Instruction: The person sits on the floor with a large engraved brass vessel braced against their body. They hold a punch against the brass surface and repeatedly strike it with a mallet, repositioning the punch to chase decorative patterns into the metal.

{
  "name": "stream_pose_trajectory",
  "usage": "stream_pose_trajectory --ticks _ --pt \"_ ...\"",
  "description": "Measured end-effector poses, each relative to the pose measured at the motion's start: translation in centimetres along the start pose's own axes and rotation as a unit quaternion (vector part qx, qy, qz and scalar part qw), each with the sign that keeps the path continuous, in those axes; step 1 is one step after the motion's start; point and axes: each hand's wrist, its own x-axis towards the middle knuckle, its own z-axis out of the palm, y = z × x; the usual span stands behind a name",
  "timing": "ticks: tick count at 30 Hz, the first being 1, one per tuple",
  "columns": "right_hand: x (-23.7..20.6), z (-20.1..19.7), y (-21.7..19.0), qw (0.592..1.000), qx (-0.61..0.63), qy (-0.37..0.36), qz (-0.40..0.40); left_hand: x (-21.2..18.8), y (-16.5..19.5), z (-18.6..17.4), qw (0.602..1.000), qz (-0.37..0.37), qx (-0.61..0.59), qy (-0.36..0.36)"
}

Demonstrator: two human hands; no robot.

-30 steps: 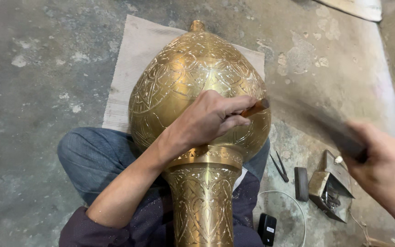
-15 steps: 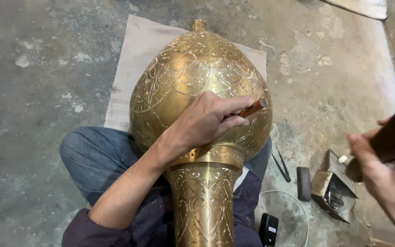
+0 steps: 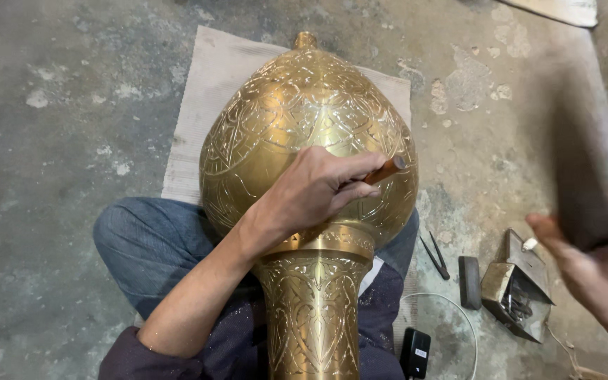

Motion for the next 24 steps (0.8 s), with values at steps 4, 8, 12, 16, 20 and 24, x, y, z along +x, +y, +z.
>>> stream_pose_trajectory --ticks 4,8,12,16,20,24 --pt "-0.5 -0.2 -0.1 0.981 -0.182 -0.052 -0.051 -0.4 0.2 -0.2 0.999 0.013 0.027 0.012" --pt "-1.2 0.1 -0.2 0.998 -0.004 -0.060 -0.037 -0.5 0.2 0.0 0.999 -0.029 0.009 -0.017" --pt "-1.3 0.4 0.1 0.993 -0.044 -0.032 -0.101 -0.6 0.2 -0.3 1.000 -0.017 0.012 -0.005" --pt "-1.5 0.2 0.4 0.997 0.047 -0.060 -0.029 -1.0 0.5 -0.5 1.000 -0.020 0.016 0.004" --pt "-1.6 1.1 0.0 0.990 -0.038 0.047 -0.126 -1.1 0.3 -0.4 1.000 -0.019 0.012 -0.002" --pt "-2.1 1.4 -0.1 0.998 -0.033 0.029 -0.036 -1.6 0.0 -0.2 0.999 -0.034 0.003 -0.015"
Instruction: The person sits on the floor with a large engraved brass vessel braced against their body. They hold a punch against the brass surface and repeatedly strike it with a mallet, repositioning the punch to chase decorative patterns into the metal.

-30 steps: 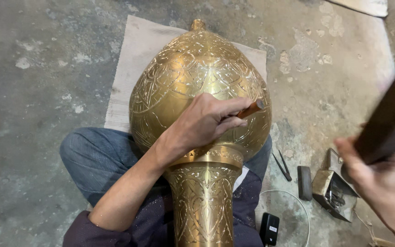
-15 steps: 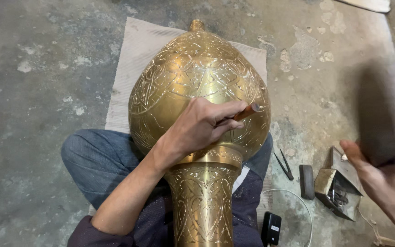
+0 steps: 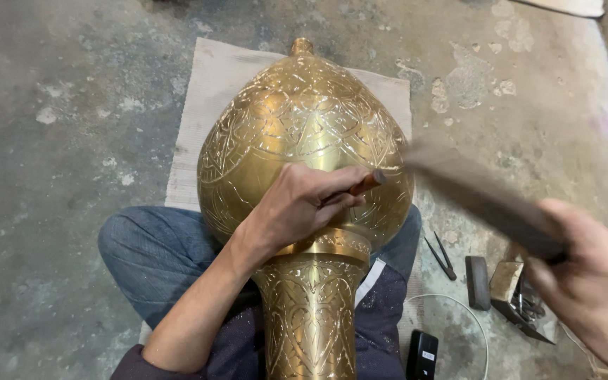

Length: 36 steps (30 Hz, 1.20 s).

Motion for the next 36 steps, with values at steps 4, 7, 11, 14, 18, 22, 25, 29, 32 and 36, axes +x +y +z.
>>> stream_pose_trajectory --ticks 4,7,11,14,18,22,25,29,32,36 --pt "-0.6 -0.1 0.1 0.997 -0.053 0.013 -0.059 -0.8 -0.1 0.4 1.000 0.000 0.027 -0.007" --pt "-0.7 0.4 -0.2 0.986 -0.124 0.021 -0.108 -1.3 -0.2 0.8 0.997 0.053 0.029 0.044" --pt "-0.5 0.9 -1.1 1.000 -0.006 -0.002 -0.028 -1.7 -0.8 1.0 1.000 0.003 0.020 0.015" --pt "-0.1 0.7 -1.5 0.986 -0.151 -0.060 -0.046 -2.3 -0.4 1.1 0.997 0.007 0.016 0.072" --pt "1.1 0.4 -0.6 0.995 -0.088 -0.053 0.010 -3.5 0.2 -0.6 0.941 -0.102 -0.045 0.320" --pt "3.6 1.6 0.9 0.954 -0.207 -0.211 0.047 -2.5 -0.1 -1.6 0.908 -0.158 -0.101 0.376" --pt "4.8 2.7 1.2 0.971 -0.159 -0.175 -0.025 -1.2 0.2 0.0 0.906 -0.157 -0.125 0.372" --pt "6.3 2.1 0.6 0.966 -0.175 -0.161 -0.104 -0.5 0.9 1.7 0.885 -0.211 -0.054 0.412" --pt "7.9 1.1 0.0 0.942 -0.245 -0.198 -0.113 -0.2 1.4 2.2 0.880 -0.230 -0.032 0.414" --pt "10.4 0.2 -0.8 0.886 -0.379 -0.234 -0.128 -0.2 1.7 2.6 0.880 -0.222 -0.017 0.420"
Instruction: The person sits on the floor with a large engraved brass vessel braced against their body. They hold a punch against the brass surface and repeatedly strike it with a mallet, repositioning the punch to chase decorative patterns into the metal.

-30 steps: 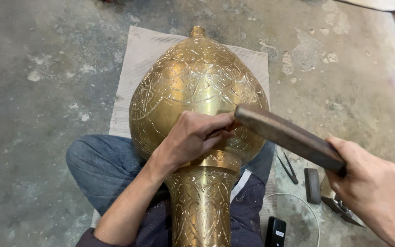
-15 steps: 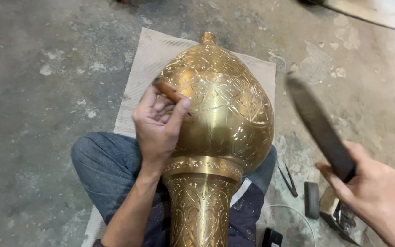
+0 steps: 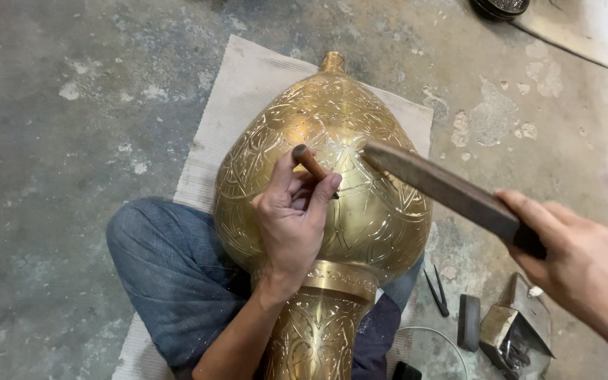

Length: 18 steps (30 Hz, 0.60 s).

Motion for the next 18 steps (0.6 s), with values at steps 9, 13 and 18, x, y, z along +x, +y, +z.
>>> stream_pose_trajectory --ticks 9,13,18 --pt "3.5 -6.3 1.8 0.888 0.293 0.284 -0.212 -0.7 0.4 -0.1 0.999 0.024 -0.042 0.010" --pt "7.2 -10.5 1.7 0.873 0.178 0.298 -0.342 -0.5 0.5 -0.2 0.998 -0.033 -0.052 0.002" --pt "8.2 -12.8 1.4 0.918 0.154 0.240 -0.276 -0.1 0.4 -0.4 1.000 0.000 -0.017 -0.015"
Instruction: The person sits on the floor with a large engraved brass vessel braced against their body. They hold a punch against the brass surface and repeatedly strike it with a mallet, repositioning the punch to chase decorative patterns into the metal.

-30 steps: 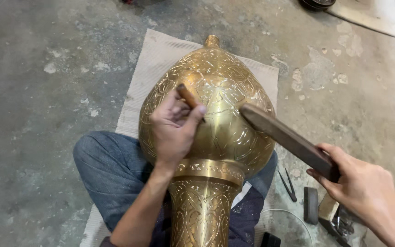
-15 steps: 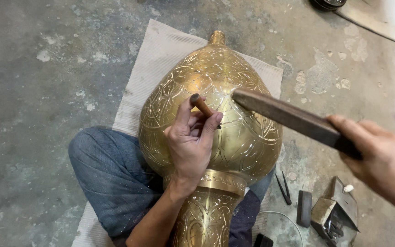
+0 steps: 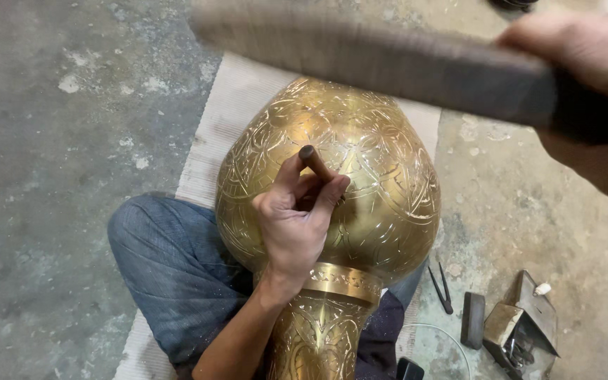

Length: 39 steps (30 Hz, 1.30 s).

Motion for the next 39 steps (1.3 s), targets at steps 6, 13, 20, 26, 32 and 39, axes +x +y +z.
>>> stream_pose_trajectory --ticks 6,13,20,26,32,39 --pt "0.3 0.8 0.4 0.987 0.124 0.103 -0.016 0.3 0.2 -0.1 0.999 -0.026 -0.023 -0.023" --pt "0.4 0.8 1.8 0.997 0.068 0.026 -0.004 0.7 0.2 -0.4 0.998 -0.040 -0.021 -0.042" --pt "-0.9 1.6 2.2 0.998 -0.041 -0.053 0.015 1.0 0.0 -0.6 0.997 -0.030 -0.013 -0.064" --pt "-0.9 1.6 2.2 0.999 -0.001 -0.032 -0.016 1.5 -0.7 -0.6 0.996 -0.041 0.012 -0.083" --pt "-0.9 1.9 0.7 0.980 0.139 0.029 0.140 1.5 -1.2 -0.8 0.994 -0.020 0.049 -0.099" --pt "-2.0 2.3 1.0 0.974 0.188 0.051 0.114 1.2 -1.1 -0.8 0.993 0.013 0.013 -0.117"
